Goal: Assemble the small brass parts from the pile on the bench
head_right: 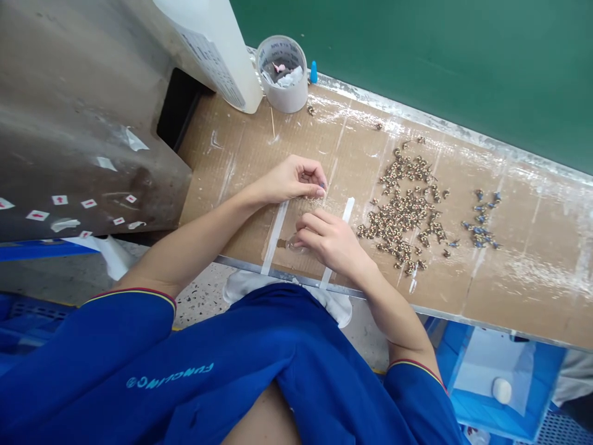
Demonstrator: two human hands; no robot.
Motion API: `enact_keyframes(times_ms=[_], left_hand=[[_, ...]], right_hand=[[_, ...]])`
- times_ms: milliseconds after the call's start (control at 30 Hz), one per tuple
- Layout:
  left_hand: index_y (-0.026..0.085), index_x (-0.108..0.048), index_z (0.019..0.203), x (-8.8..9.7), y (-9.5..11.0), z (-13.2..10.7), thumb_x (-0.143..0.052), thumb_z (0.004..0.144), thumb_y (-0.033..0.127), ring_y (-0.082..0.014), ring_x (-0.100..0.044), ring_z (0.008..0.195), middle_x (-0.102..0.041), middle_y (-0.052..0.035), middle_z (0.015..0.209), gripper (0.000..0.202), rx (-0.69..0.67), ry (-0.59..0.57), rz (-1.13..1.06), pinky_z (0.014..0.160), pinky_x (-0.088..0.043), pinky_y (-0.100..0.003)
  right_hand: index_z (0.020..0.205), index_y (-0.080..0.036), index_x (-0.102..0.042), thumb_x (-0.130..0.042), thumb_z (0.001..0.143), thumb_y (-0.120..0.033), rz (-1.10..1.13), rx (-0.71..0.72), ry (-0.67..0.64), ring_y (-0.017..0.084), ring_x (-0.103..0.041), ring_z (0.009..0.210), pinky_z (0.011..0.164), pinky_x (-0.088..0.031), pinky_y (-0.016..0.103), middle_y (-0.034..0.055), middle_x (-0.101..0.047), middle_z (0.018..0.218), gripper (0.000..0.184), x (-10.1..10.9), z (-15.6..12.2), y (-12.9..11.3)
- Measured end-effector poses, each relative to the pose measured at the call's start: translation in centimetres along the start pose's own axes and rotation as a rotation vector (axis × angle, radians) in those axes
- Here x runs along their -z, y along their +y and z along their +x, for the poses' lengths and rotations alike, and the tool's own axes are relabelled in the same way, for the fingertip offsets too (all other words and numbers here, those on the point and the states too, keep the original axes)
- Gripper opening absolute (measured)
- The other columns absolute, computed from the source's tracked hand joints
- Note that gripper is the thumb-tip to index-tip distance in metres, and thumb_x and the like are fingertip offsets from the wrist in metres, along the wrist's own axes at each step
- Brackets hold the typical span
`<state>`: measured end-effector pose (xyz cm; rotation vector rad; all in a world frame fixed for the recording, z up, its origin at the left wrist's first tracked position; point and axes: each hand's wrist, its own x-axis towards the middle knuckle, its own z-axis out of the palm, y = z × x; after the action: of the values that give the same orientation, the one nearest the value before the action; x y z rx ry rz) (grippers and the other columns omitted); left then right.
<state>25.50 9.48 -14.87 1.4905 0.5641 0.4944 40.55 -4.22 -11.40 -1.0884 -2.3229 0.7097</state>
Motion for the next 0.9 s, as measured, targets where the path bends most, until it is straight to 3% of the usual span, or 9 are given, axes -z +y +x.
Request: enact_keyframes(times_ms=[233,467,600,800,900], left_hand=[[0.012,-0.067,0.080,0.0,0.1,-0.1,-0.084,0.077,0.029,-0.0090,-0.059,0.069,-0.068,-0.0022,0.076,0.024,0.005,-0.017,0.011,0.069,-0.049,-0.023],[0.012,-0.068,0.081,-0.2,-0.1,-0.1,-0.082,0.078,0.019,-0.0094,-0.059,0.068,-0.067,-0.0021,0.074,0.016,0.004,-0.010,0.042,0.069,-0.049,-0.025],[0.012,-0.068,0.080,-0.4,-0.3,-0.1,-0.081,0.079,0.019,-0.0092,-0.060,0.068,-0.068,-0.0023,0.075,0.015,-0.016,-0.009,0.055,0.069,-0.049,-0.024],[0.012,-0.068,0.078,-0.9,-0.1,-0.5,-0.080,0.078,0.016,-0.0100,-0.062,0.067,-0.067,-0.0007,0.071,0.013,-0.021,-0.020,0.120,0.067,-0.047,-0.023],[0.012,-0.069,0.078,-1.1,0.2,-0.6,-0.079,0.078,0.014,-0.0106,-0.061,0.068,-0.067,-0.0006,0.070,0.010,-0.023,-0.026,0.185,0.068,-0.046,-0.024]], right_hand=[[0.087,-0.023,-0.072,-0.057,0.105,-0.037,0.278,-0.071,0.038,0.020,-0.068,0.093,0.083,-0.055,0.036,0.0079,-0.074,0.101,0.028,-0.2,0.3,0.5],[0.082,-0.023,-0.074,-0.067,0.097,-0.058,0.496,-0.399,0.075,0.017,-0.070,0.072,0.069,-0.055,0.031,0.0037,-0.078,0.080,0.039,0.9,0.1,0.5],[0.081,-0.023,-0.076,-0.069,0.093,-0.061,0.481,-0.429,0.210,0.016,-0.069,0.067,0.065,-0.055,0.031,0.0026,-0.077,0.075,0.041,1.2,-0.3,0.6],[0.085,-0.025,-0.072,-0.069,0.093,-0.063,0.283,-0.469,0.617,0.019,-0.073,0.075,0.072,-0.059,0.036,0.0032,-0.076,0.081,0.039,1.7,-0.9,2.1],[0.086,-0.025,-0.070,-0.068,0.094,-0.061,0.168,-0.460,0.736,0.019,-0.073,0.076,0.073,-0.059,0.037,0.0037,-0.076,0.082,0.037,1.8,-0.9,3.2]])
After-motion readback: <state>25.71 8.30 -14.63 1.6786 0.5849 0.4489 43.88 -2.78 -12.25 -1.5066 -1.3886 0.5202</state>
